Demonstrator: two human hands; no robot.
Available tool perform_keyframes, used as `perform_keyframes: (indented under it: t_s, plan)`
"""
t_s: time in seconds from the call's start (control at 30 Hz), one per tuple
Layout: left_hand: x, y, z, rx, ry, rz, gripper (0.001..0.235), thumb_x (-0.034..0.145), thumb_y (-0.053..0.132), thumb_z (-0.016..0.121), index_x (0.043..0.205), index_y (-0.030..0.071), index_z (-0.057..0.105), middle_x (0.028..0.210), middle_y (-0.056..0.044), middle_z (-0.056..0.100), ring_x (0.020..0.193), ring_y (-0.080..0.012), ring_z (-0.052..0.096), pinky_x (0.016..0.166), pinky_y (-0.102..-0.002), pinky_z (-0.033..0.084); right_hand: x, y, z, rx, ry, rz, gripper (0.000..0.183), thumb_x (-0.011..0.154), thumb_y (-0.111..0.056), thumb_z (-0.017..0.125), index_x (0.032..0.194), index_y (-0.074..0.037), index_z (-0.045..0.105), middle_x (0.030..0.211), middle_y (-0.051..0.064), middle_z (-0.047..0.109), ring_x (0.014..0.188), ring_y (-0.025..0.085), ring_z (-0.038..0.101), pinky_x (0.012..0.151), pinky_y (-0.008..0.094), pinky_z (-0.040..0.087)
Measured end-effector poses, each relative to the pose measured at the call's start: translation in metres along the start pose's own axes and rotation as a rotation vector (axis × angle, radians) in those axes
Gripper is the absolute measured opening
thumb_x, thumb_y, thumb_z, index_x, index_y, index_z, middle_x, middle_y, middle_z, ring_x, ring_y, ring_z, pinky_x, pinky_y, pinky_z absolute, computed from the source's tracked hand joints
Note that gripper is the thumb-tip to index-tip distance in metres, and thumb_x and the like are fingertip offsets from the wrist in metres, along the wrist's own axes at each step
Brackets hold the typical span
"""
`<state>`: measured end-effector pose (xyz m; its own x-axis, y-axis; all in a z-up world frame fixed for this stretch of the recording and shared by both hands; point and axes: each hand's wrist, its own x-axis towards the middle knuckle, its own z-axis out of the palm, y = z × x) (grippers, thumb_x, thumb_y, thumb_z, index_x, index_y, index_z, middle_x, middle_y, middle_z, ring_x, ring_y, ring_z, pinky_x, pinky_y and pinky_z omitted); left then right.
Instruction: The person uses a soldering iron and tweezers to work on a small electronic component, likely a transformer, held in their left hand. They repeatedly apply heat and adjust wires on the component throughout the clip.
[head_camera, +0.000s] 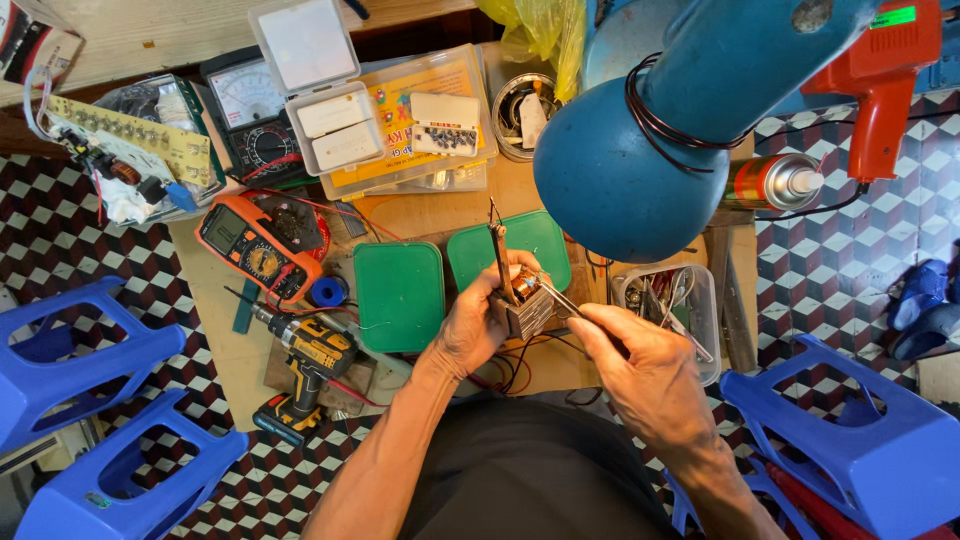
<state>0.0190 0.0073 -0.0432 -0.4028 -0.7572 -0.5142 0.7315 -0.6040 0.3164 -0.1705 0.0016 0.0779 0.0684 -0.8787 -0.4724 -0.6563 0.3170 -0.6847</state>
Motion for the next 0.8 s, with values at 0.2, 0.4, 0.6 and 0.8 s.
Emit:
perform_keyframes:
  t_s: [0.2, 0.4, 0.6, 0.8]
  plan:
    - [0.009, 0.002, 0.004, -0.02, -0.103, 0.022, 0.033, 0.104, 0.036, 0.054, 0.118, 0.006, 0.059, 0.107, -0.007, 0.066, 0.1, -0.0156, 0.065, 0.09, -0.032, 0.055, 0.01, -0.017, -0.01, -0.224, 0.065, -0.257, 0.018, 0.094, -0.019, 0.066, 0.105, -0.006, 0.074, 0.091, 0.009, 0.075, 0.077, 0.024, 0.074, 0.069, 0.034, 0.056]
    - [0.02, 0.004, 0.022, -0.029, -0.11, 0.004, 0.021, 0.102, 0.029, 0.061, 0.108, 0.009, 0.057, 0.101, -0.005, 0.065, 0.095, -0.0132, 0.064, 0.089, -0.031, 0.054, 0.012, -0.024, -0.019, -0.34, 0.129, -0.295, 0.016, 0.093, -0.019, 0.068, 0.101, -0.007, 0.074, 0.09, 0.009, 0.073, 0.075, 0.028, 0.071, 0.065, 0.038, 0.055]
    - [0.023, 0.009, 0.039, -0.021, -0.099, 0.0, 0.017, 0.099, 0.027, 0.061, 0.101, 0.01, 0.058, 0.095, -0.003, 0.064, 0.09, -0.0131, 0.063, 0.085, -0.032, 0.054, 0.016, -0.02, -0.027, -0.448, 0.068, -0.239, 0.014, 0.093, -0.018, 0.066, 0.102, -0.01, 0.073, 0.082, 0.006, 0.071, 0.066, 0.022, 0.071, 0.063, 0.036, 0.058]
    - [0.031, 0.002, 0.038, -0.045, -0.032, 0.028, 0.011, 0.1, 0.02, 0.062, 0.097, 0.011, 0.058, 0.096, -0.001, 0.063, 0.092, -0.0115, 0.061, 0.088, -0.03, 0.052, 0.021, -0.019, -0.032, -0.553, 0.098, -0.307, 0.012, 0.091, -0.019, 0.066, 0.095, -0.009, 0.072, 0.082, 0.007, 0.071, 0.074, 0.025, 0.072, 0.064, 0.04, 0.057]
